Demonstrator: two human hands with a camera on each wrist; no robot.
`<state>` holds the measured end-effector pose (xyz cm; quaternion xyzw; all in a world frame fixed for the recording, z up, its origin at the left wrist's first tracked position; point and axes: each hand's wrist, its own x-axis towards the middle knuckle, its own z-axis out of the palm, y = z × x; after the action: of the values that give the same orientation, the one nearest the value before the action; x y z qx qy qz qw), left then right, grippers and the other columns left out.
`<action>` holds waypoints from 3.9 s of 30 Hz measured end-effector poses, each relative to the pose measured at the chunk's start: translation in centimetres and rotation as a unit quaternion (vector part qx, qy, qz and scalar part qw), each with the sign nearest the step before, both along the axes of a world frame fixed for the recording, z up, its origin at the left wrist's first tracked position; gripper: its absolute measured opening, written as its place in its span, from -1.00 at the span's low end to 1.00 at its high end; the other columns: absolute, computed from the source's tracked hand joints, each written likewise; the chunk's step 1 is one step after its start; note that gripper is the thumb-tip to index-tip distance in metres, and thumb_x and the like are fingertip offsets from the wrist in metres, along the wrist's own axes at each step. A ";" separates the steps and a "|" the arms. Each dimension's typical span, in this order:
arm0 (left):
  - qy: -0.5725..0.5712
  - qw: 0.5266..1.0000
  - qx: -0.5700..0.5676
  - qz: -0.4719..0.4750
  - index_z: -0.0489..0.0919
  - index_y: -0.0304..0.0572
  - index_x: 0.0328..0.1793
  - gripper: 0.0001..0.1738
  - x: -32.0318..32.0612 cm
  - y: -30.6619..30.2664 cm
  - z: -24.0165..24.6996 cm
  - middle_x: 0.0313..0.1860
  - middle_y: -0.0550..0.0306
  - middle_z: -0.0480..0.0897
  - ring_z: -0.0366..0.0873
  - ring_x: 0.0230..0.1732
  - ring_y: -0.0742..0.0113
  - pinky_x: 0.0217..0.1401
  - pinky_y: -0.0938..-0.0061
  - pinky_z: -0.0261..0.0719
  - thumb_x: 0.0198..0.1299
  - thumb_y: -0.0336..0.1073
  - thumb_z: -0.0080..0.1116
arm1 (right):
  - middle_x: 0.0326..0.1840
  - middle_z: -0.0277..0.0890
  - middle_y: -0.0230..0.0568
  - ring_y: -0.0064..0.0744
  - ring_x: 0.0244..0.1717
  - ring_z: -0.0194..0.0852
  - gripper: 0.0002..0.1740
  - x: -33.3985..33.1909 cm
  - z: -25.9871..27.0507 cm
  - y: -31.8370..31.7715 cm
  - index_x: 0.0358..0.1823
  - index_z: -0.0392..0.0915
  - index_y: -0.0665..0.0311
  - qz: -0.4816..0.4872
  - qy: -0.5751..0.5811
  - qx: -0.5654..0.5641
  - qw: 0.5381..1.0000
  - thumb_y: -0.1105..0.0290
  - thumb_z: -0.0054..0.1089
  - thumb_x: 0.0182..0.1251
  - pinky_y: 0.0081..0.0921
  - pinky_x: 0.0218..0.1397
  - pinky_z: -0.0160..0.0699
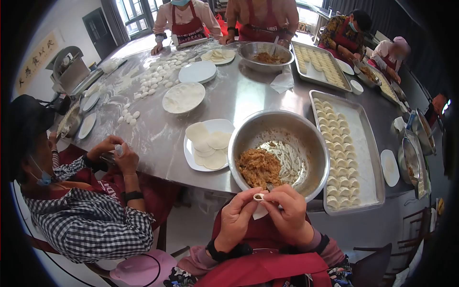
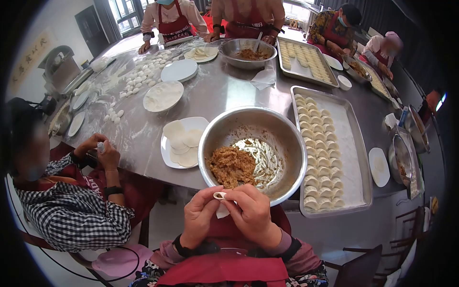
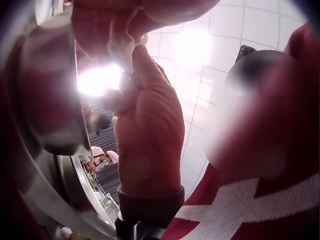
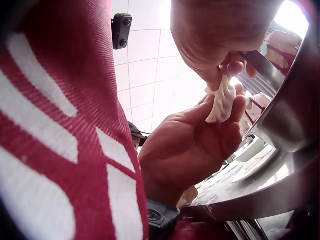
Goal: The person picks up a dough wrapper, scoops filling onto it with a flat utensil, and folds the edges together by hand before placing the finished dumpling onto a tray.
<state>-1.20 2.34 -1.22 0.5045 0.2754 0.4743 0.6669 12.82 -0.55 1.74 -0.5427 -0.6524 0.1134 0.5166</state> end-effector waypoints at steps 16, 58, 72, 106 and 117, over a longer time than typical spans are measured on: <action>-0.016 0.997 -0.038 -0.061 0.36 -0.27 0.33 -0.53 0.1 -0.5 -0.4 0.06 0.09 0.58 0.50 0.07 0.47 0.12 0.61 0.44 0.28 -0.56 0.00 | -0.36 0.44 -0.19 -0.39 -0.44 0.46 -0.79 0.1 0.4 -0.3 -0.29 0.57 0.31 0.005 0.073 -0.062 0.995 0.59 0.35 0.00 -0.55 -0.47 0.44; -0.032 0.983 -0.042 -0.176 0.42 -0.32 0.10 -0.69 1.4 -3.0 3.5 0.07 0.05 0.54 0.51 0.07 0.39 0.13 0.51 0.52 0.23 -0.59 0.06 | 0.19 0.47 -0.18 -0.05 0.39 0.17 -0.77 3.0 2.0 -4.7 -0.28 0.70 0.15 0.083 0.066 0.056 0.993 0.54 0.31 -0.04 -0.22 0.37 0.20; -0.086 0.976 -0.094 -0.178 0.34 -0.22 0.03 -0.69 3.2 -5.5 4.8 0.03 0.05 0.51 0.53 0.03 0.39 0.05 0.54 0.56 0.19 -0.63 0.08 | 0.08 0.56 -0.12 -0.17 0.26 0.37 -0.82 3.1 2.1 -7.5 -0.26 0.68 0.27 0.032 0.136 0.081 0.987 0.57 0.28 0.06 -0.34 0.25 0.37; -0.330 0.882 -0.207 -0.264 0.20 -0.28 0.35 -0.46 0.3 -6.9 5.3 0.30 -0.03 0.33 0.29 0.33 0.16 0.45 0.24 0.19 0.43 -0.04 -0.21 | 0.19 0.43 0.06 -0.11 0.29 0.31 -0.68 -1.2 2.1 -7.2 -0.02 0.56 0.42 0.013 0.142 0.107 0.984 0.37 -0.10 0.44 -0.31 0.32 0.24; -0.288 0.908 -0.194 -0.233 0.23 -0.28 0.32 -0.42 -0.4 -6.6 3.8 0.27 -0.03 0.35 0.31 0.31 0.16 0.44 0.24 0.22 0.43 0.06 -0.29 | 0.13 0.51 0.03 -0.15 0.29 0.34 -0.75 -1.0 1.9 -7.5 -0.07 0.62 0.38 0.037 0.202 0.037 0.978 0.48 0.14 0.25 -0.31 0.32 0.27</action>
<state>-1.58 -4.30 2.61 0.2563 0.0330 0.3671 0.8935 11.83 -8.04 3.62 -0.4646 -0.5580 0.2156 0.6528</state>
